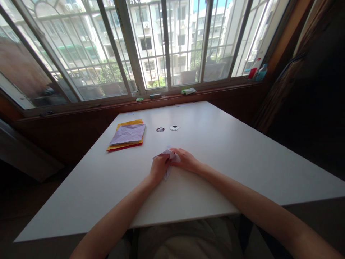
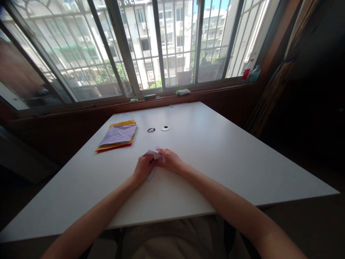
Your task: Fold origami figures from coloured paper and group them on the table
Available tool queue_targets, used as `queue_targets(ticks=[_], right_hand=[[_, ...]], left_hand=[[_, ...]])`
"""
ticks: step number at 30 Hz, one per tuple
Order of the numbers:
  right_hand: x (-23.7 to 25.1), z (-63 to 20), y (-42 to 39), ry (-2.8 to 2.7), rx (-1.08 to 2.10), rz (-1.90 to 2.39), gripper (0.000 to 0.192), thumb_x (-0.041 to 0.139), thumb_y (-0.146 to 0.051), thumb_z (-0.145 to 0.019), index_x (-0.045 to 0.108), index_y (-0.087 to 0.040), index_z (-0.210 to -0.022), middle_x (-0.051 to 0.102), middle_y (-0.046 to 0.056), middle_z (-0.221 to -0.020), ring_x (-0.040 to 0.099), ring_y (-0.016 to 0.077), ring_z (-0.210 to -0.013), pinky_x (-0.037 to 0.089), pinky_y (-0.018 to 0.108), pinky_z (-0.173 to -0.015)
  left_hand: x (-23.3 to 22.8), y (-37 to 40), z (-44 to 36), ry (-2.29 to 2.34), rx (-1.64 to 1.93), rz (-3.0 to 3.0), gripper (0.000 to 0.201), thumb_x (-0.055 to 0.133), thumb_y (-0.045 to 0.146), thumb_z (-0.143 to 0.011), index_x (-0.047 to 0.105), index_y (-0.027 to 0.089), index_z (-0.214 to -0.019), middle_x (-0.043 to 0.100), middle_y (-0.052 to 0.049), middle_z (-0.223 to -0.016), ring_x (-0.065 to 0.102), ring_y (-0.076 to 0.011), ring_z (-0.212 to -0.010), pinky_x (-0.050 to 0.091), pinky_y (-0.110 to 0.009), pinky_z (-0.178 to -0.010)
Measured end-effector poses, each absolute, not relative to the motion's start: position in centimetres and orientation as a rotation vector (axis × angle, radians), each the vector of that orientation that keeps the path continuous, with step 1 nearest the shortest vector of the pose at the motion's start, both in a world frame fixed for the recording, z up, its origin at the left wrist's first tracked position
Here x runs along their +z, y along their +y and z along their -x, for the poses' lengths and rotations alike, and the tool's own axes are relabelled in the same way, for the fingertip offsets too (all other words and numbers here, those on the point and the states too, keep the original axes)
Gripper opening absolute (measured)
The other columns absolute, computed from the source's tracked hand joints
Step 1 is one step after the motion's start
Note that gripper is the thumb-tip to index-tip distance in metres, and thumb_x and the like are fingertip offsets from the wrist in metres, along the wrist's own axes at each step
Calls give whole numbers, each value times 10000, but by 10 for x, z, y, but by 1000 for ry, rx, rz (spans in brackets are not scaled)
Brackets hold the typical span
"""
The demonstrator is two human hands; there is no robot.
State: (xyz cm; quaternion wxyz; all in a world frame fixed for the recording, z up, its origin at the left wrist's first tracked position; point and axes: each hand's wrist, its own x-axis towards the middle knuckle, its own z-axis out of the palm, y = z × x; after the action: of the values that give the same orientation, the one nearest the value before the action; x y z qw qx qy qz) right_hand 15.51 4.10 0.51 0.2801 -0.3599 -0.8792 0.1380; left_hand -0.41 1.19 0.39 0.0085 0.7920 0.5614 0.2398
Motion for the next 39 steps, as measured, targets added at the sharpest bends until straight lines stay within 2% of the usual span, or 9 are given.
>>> queue_targets(ticks=[8, 12, 16, 21, 27, 34, 39], right_hand=[[6, -160, 45, -2303, 419, 977, 268, 599, -294, -717, 569, -207, -969, 630, 34, -899, 549, 174, -865, 419, 288, -766], [1, -162, 50, -2267, 418, 1027, 213, 563, -243, -745, 587, -213, -955, 629, 30, -882, 558, 160, -818, 418, 278, -748], [-1, -166, 54, -2248, 439, 1051, 207, 545, -177, -740, 602, -215, -935, 631, 29, -909, 570, 157, -826, 419, 274, -754], [-1, -167, 53, -2224, 420, 1068, 217, 544, -140, -726, 612, -218, -917, 629, 28, -894, 575, 153, -816, 423, 269, -751], [-2, -163, 52, -2240, 362, 1034, 185, 575, -223, -733, 622, -208, -911, 624, 48, -836, 558, 160, -810, 424, 263, -727], [4, -159, 49, -2198, 401, 960, 177, 520, -86, -715, 624, -190, -813, 631, 19, -777, 535, 140, -753, 412, 248, -701], [0, -159, 53, -2161, 463, 936, 216, 517, -81, -695, 622, -182, -854, 628, 17, -790, 538, 120, -709, 418, 230, -670]], left_hand=[[16, 5, 2, 1935, 674, -2465, 106, 512, 215, -773, 553, 178, -864, 616, -40, -818, 572, -160, -738, 390, -234, -605], [18, 2, 1, 1956, 637, -2414, 80, 507, 225, -772, 547, 178, -824, 614, -31, -770, 565, -151, -684, 370, -224, -560], [15, 1, 1, 1837, 650, -2486, 85, 519, 217, -757, 591, 204, -802, 637, -19, -778, 567, -150, -710, 379, -221, -593], [12, 1, 1, 1897, 626, -2465, 127, 526, 255, -748, 640, 217, -789, 655, -30, -762, 576, -169, -731, 393, -238, -634], [11, 3, 4, 1819, 731, -2390, 92, 560, 240, -712, 643, 207, -736, 654, -19, -722, 575, -159, -681, 391, -235, -623], [10, 4, 5, 1586, 788, -2361, 92, 565, 218, -707, 647, 218, -748, 659, 7, -739, 577, -125, -652, 406, -211, -630], [12, 4, 4, 1607, 787, -2327, 77, 588, 216, -690, 656, 220, -726, 663, 9, -714, 582, -121, -634, 413, -209, -622]])
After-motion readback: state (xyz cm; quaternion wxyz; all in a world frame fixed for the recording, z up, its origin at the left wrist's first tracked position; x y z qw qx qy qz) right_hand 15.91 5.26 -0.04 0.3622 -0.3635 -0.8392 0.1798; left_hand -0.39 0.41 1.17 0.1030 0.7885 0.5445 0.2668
